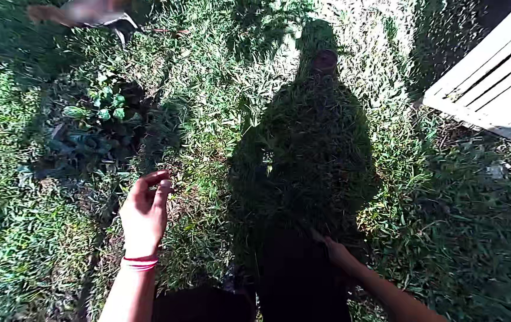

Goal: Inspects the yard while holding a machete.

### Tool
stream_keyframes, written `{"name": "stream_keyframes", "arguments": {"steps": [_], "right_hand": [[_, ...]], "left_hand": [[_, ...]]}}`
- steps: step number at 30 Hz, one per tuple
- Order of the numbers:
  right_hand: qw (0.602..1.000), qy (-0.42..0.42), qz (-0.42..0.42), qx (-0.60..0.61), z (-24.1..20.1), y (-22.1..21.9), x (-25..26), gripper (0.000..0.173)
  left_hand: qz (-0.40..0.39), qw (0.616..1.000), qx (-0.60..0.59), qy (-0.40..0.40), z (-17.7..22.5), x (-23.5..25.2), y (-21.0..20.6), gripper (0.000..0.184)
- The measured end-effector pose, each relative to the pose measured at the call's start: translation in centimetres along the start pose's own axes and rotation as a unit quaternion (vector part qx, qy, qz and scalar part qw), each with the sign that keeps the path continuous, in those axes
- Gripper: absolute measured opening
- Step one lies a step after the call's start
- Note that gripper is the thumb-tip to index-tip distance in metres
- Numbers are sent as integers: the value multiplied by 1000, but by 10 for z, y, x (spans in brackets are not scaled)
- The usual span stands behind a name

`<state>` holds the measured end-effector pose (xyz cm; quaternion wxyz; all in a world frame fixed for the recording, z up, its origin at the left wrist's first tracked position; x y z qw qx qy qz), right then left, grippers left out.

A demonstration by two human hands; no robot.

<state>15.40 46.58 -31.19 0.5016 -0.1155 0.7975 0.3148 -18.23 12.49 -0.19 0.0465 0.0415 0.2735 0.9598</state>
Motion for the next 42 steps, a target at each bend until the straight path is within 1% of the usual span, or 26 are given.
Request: {"name": "stream_keyframes", "arguments": {"steps": [1,3,5,7,9,10,11,12,13,15,17,18,21,23,26,27,28,29,30,31,32,33,35,37,39,42], "right_hand": [[1000,1,8,-16,10,14,-7,58],[995,-1,95,-5,10,68,-9,59],[971,-7,211,112,-21,134,-8,58],[906,5,307,292,-69,191,4,58],[834,14,329,442,-110,211,27,55],[841,12,307,445,-117,193,40,53],[883,5,271,383,-113,157,47,52],[943,-3,202,266,-98,113,44,54],[984,-8,121,130,-74,70,33,57],[999,0,9,-44,-18,11,13,60],[995,-2,-16,-100,13,18,-4,58],[995,-2,4,-97,14,36,-7,59],[985,2,167,40,-17,114,-6,60],[937,12,266,226,-58,161,4,58],[780,40,329,531,-121,208,36,44],[755,44,318,572,-135,211,51,38],[776,41,290,559,-143,201,66,34],[839,34,247,484,-144,180,78,33],[920,29,180,347,-138,156,84,40],[975,27,95,198,-128,133,83,47],[995,30,31,93,-119,114,79,54],[999,35,0,8,-113,102,73,58],[993,27,1,-115,-107,105,49,58],[983,-12,28,-182,-114,123,19,51],[975,-31,59,-211,-128,140,-9,44],[970,-45,115,-212,-144,151,-37,42]], "left_hand": [[-2,1000,8,6,-1,1,0,34],[-3,1000,20,6,2,0,-2,32],[-1,1000,18,-6,7,-4,-2,32],[3,1000,8,-13,12,-8,-1,32],[5,1000,10,-15,14,-12,0,32],[3,1000,11,-14,14,-15,0,32],[4,1000,10,-14,14,-16,2,32],[10,1000,9,-16,14,-15,4,32],[19,1000,7,-13,12,-12,7,33],[38,999,4,-2,6,-9,14,33],[42,999,11,-1,4,-7,11,32],[37,999,17,-4,7,-6,8,31],[30,999,20,-15,16,-6,-3,29],[19,1000,5,-24,19,-6,-12,29],[-33,999,-8,-25,24,-5,-39,28],[-58,998,-9,-20,28,-5,-51,27],[-78,997,-7,-17,32,-6,-63,26],[-97,995,-1,-13,36,-6,-76,26],[-117,993,10,-5,40,-6,-90,27],[-150,988,28,11,41,-6,-104,28],[-213,974,62,38,37,-6,-120,31],[-306,943,109,67,32,-8,-137,35],[-502,837,194,98,21,-23,-174,41],[-645,730,205,92,19,-51,-201,42],[-720,669,162,89,19,-78,-213,39],[-762,627,118,112,7,-104,-216,47]]}}
Point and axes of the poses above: each hand's wrist, its own x-axis towards the middle knuckle, its own y-axis out of the back of the hand, z = x × y, the point moved 5 cm from there along x, towards the middle knuckle, and after that the axes turned 9 degrees about -x, right-handed, at the moved point
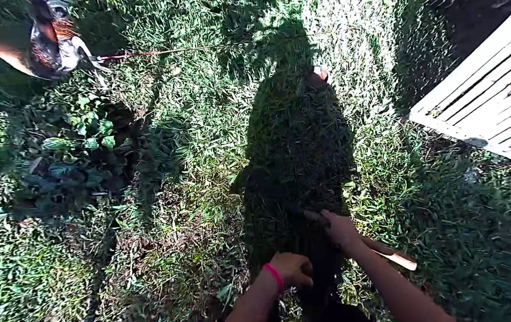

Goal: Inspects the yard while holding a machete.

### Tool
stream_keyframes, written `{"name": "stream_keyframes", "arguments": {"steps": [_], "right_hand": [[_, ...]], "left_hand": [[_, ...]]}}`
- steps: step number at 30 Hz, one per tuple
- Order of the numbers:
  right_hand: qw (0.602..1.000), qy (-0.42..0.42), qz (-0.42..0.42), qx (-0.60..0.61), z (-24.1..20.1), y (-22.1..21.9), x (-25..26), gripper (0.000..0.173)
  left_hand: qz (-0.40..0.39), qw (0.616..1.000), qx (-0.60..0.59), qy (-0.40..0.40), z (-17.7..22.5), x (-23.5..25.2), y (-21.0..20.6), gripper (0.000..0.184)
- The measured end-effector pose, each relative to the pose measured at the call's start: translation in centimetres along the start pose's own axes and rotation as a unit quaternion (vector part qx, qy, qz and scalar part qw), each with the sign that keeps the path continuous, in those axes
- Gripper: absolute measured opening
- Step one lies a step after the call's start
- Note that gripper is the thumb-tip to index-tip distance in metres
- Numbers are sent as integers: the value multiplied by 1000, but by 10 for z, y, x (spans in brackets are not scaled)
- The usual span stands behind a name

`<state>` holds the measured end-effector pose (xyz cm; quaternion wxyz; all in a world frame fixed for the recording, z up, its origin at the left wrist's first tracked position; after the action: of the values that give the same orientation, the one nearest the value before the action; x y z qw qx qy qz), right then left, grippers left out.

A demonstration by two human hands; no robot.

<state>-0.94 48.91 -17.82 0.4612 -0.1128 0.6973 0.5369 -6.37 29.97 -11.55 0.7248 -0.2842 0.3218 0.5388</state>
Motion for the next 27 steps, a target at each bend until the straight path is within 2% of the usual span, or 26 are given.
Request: {"name": "stream_keyframes", "arguments": {"steps": [3,6,9,12,14,16,19,21,27], "right_hand": [[998,-32,-34,39,-16,2,-25,48],[983,-65,-120,121,-40,-11,-51,52],[954,-107,-152,235,-64,-23,-81,55],[906,-135,-138,377,-87,-25,-114,55],[864,-151,-118,465,-106,-14,-140,51],[828,-161,-81,532,-126,7,-165,43],[797,-166,-28,580,-146,50,-194,47],[782,-150,-36,605,-151,73,-206,51],[749,-146,-114,637,-140,104,-210,42]], "left_hand": [[-7,998,-63,-1,-23,7,-20,71],[12,976,-216,-10,-30,3,-55,83],[66,922,-380,-18,-1,-24,-93,80],[182,860,-478,-5,23,-58,-121,79],[240,841,-484,16,26,-79,-130,77],[286,848,-445,40,26,-99,-124,76],[289,870,-389,89,54,-159,-74,62],[278,886,-357,104,58,-182,-53,54],[269,909,-298,115,68,-211,-32,56]]}}
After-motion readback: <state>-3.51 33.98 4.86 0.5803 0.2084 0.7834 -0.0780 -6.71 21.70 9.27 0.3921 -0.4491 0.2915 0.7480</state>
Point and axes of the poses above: each hand's wrist, its own x-axis towards the middle knuckle, its own y-axis out of the back of the hand, z = x × y, the point moved 5 cm from there along x, towards the middle knuckle, and after that the axes turned 9 degrees about -x, right-handed, at the moved point
